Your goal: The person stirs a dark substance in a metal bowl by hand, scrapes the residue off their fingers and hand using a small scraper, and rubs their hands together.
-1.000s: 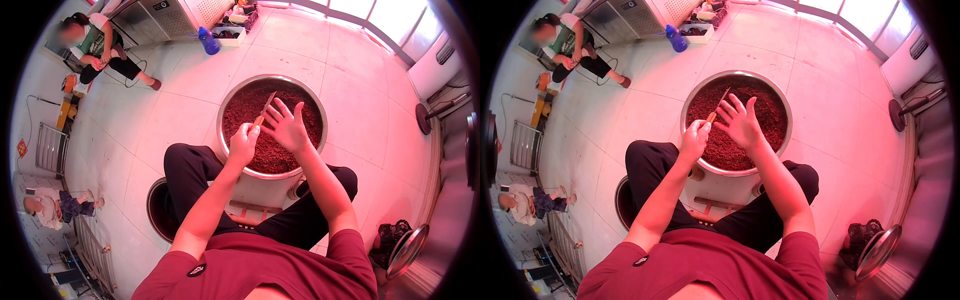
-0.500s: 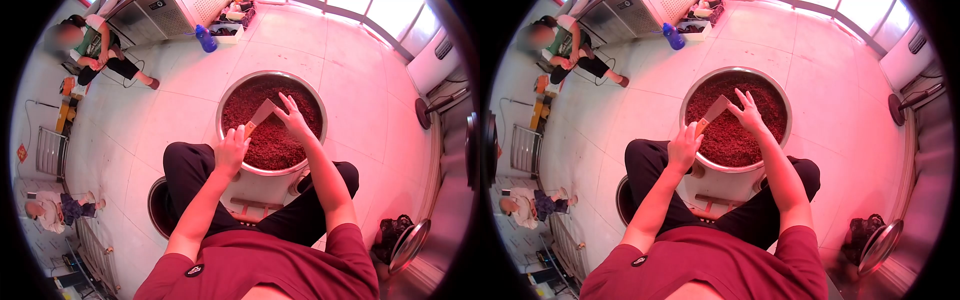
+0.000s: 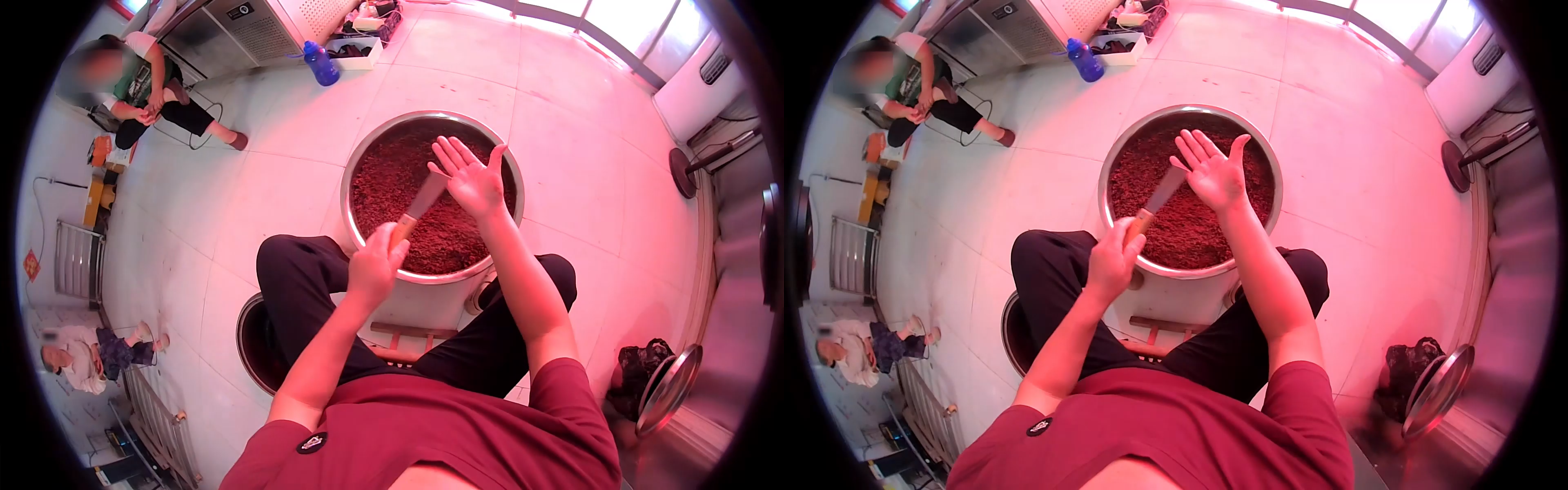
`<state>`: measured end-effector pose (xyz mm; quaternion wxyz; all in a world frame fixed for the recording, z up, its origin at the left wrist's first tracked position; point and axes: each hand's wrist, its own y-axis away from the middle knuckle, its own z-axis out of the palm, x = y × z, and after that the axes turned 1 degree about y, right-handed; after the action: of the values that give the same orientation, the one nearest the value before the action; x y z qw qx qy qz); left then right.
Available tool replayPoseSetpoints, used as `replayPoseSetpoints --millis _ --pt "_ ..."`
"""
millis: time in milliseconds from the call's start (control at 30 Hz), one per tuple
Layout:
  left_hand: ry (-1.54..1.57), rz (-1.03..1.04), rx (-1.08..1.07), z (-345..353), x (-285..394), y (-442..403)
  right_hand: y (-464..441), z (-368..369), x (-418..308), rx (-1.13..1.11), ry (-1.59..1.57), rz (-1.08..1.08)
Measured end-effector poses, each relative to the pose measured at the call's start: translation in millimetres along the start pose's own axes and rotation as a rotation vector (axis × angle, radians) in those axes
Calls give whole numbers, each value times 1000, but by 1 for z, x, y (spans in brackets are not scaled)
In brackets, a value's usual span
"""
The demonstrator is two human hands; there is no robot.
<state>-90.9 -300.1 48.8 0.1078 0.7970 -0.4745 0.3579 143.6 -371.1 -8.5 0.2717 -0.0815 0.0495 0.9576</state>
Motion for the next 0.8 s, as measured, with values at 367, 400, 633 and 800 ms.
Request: replayPoseSetpoints --millis 367,400,633,800 --pt "-114 147 -69 13 45 3 -2 -3 2 287 432 -108" --pt "-112 168 -49 15 46 1 0 -2 2 317 531 -132" --pt "10 64 16 7 54 -27 2 5 9 185 373 -87" --pt "-19 52 -38 6 51 -12 6 13 -5 11 128 -82"
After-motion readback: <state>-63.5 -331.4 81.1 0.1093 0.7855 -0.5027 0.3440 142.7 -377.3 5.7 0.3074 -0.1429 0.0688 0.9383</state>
